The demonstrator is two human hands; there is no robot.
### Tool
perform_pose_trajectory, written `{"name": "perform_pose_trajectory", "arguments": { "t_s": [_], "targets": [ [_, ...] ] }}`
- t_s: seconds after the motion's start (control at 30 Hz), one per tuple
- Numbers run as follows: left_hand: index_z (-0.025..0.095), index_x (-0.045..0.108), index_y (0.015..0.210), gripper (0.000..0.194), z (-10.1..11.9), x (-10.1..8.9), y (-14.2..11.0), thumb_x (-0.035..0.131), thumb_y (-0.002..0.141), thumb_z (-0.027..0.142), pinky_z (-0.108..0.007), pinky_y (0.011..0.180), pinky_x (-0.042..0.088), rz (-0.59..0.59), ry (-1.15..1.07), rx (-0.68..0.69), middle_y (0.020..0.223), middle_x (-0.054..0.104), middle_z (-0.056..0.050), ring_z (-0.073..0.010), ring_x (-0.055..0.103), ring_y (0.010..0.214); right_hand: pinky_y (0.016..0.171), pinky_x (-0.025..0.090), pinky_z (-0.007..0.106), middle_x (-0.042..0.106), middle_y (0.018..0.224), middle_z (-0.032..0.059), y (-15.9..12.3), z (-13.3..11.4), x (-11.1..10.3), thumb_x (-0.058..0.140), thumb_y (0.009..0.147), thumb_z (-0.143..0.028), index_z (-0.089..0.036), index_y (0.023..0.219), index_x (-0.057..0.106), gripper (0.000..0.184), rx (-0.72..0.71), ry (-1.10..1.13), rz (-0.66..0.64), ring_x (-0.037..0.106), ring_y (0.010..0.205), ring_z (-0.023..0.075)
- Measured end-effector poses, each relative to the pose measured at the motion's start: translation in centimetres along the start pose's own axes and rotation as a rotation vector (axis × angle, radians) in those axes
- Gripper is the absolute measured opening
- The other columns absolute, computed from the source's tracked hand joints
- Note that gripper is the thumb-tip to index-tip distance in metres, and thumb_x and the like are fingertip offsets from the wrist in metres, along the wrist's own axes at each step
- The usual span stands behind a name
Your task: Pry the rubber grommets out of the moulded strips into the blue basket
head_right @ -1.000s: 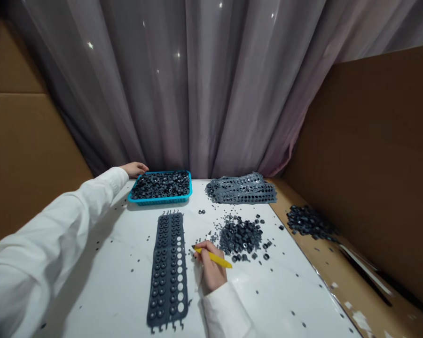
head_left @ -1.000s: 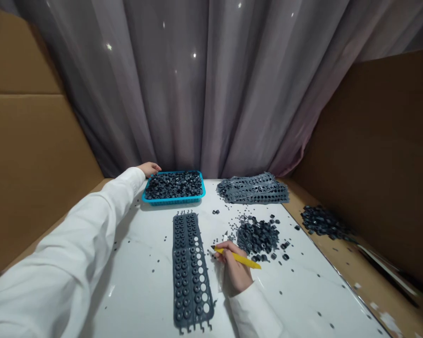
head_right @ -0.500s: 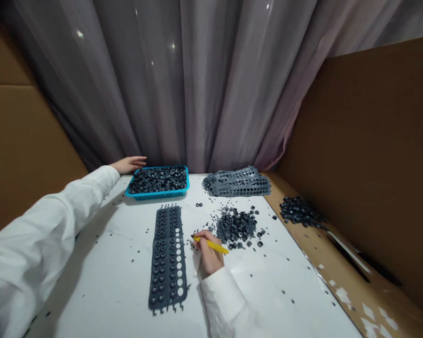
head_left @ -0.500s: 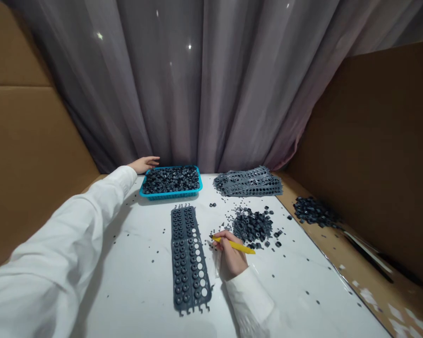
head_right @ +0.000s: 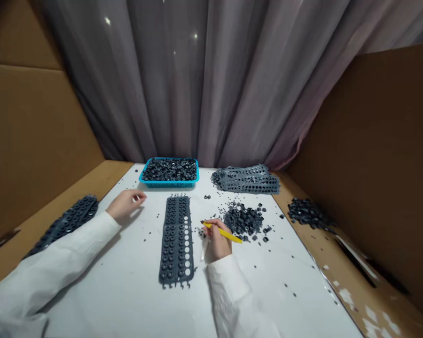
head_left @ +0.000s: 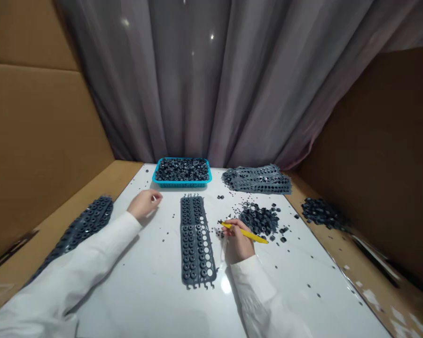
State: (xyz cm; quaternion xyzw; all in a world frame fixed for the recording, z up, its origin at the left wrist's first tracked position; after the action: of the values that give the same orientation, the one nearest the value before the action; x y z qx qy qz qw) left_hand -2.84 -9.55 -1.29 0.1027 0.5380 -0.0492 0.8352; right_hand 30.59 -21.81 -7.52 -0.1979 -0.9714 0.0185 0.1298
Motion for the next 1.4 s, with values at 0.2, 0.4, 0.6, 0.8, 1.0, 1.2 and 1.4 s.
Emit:
{"name": "perform_pose_trajectory", "arguments": {
  "t_s": [0.2, 0.4, 0.6, 0.8, 1.0, 1.2, 1.4],
  "targets": [
    [0.013, 0.06, 0.109, 0.031, -10.5, -3.4, 7.8, 0.06, 0.079, 0.019, -0.037, 0.092, 0.044, 0.154, 0.089, -0.269, 0.115, 0.058, -0.013, -0.0261, 0.055, 0.107, 0.05, 0.042, 0.022, 0.065, 0.059, 0.0036, -0.2, 0.7, -0.1, 0.06, 0.066, -0.022, -0.016, 0.071, 0.064, 0.009, 0.051, 0.093, 0.053, 0.057, 0.055, 0.0138],
    [0.016, 0.053, 0.117, 0.032, -11.8, -1.6, 14.5, 0.054, 0.088, 0.032, -0.041, 0.083, 0.05, 0.125, 0.015, -0.259, 0.117, 0.055, -0.009, -0.0211, 0.057, 0.1, 0.051, 0.043, 0.022, 0.064, 0.063, 0.0031, -0.5, 0.7, -0.4, 0.069, 0.064, -0.032, -0.018, 0.068, 0.063, 0.015, 0.046, 0.168, 0.103, 0.057, 0.058, 0.0143],
    [0.014, 0.06, 0.103, 0.025, -11.9, -1.8, 17.1, 0.056, 0.086, 0.032, -0.038, 0.08, 0.051, 0.19, -0.118, -0.221, 0.101, 0.063, -0.008, -0.0205, 0.06, 0.091, 0.048, 0.041, 0.026, 0.063, 0.054, 0.0056, 0.2, 0.6, -0.8, 0.07, 0.059, -0.047, -0.017, 0.063, 0.065, 0.03, 0.016, 0.003, 0.129, 0.056, 0.052, 0.0179],
    [0.016, 0.065, 0.1, 0.033, -6.1, -3.7, 17.7, 0.053, 0.08, 0.04, -0.028, 0.077, 0.049, 0.24, -0.246, 0.027, 0.092, 0.069, -0.006, -0.0188, 0.062, 0.083, 0.05, 0.042, 0.027, 0.064, 0.054, 0.0065, -0.1, 0.6, -0.1, 0.065, 0.064, -0.044, -0.017, 0.064, 0.067, 0.027, 0.033, -0.036, 0.075, 0.056, 0.053, 0.0179],
    [0.022, 0.071, 0.089, 0.028, 1.9, -2.5, 15.3, 0.064, 0.07, 0.041, -0.029, 0.078, 0.046, 0.136, -0.25, 0.313, 0.094, 0.07, -0.003, -0.0188, 0.058, 0.079, 0.056, 0.046, 0.029, 0.065, 0.062, 0.0059, -0.6, 0.1, 0.8, 0.063, 0.067, -0.036, -0.018, 0.067, 0.067, 0.019, 0.006, -0.034, -0.004, 0.06, 0.061, 0.0196],
    [0.016, 0.066, 0.092, 0.027, 1.9, -4.9, 10.8, 0.053, 0.078, 0.035, -0.033, 0.08, 0.044, 0.319, -0.247, 0.225, 0.095, 0.066, -0.008, -0.0215, 0.056, 0.081, 0.052, 0.043, 0.027, 0.065, 0.057, 0.0051, -1.0, -1.3, 1.5, 0.063, 0.064, -0.033, -0.016, 0.065, 0.065, 0.017, 0.001, -0.036, -0.033, 0.056, 0.053, 0.0165],
    [0.022, 0.064, 0.085, 0.017, 9.7, 0.1, -1.9, 0.055, 0.077, 0.035, -0.03, 0.066, 0.044, 0.032, -0.32, 0.374, 0.079, 0.063, -0.004, -0.019, 0.057, 0.073, 0.057, 0.046, 0.026, 0.068, 0.06, 0.0047, -0.6, -1.8, 2.0, 0.062, 0.063, -0.035, -0.016, 0.069, 0.063, 0.02, 0.042, 0.04, -0.072, 0.059, 0.053, 0.0138]
  ]
}}
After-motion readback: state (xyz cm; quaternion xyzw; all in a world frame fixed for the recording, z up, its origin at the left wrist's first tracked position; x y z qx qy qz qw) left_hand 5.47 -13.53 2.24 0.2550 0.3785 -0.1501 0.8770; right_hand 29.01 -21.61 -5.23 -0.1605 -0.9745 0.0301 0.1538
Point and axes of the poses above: each hand's wrist, its own y-axis towards the middle knuckle, its own x-axis out of the palm, z = x × y, the point moved 9 cm from there along y, towards the middle knuckle
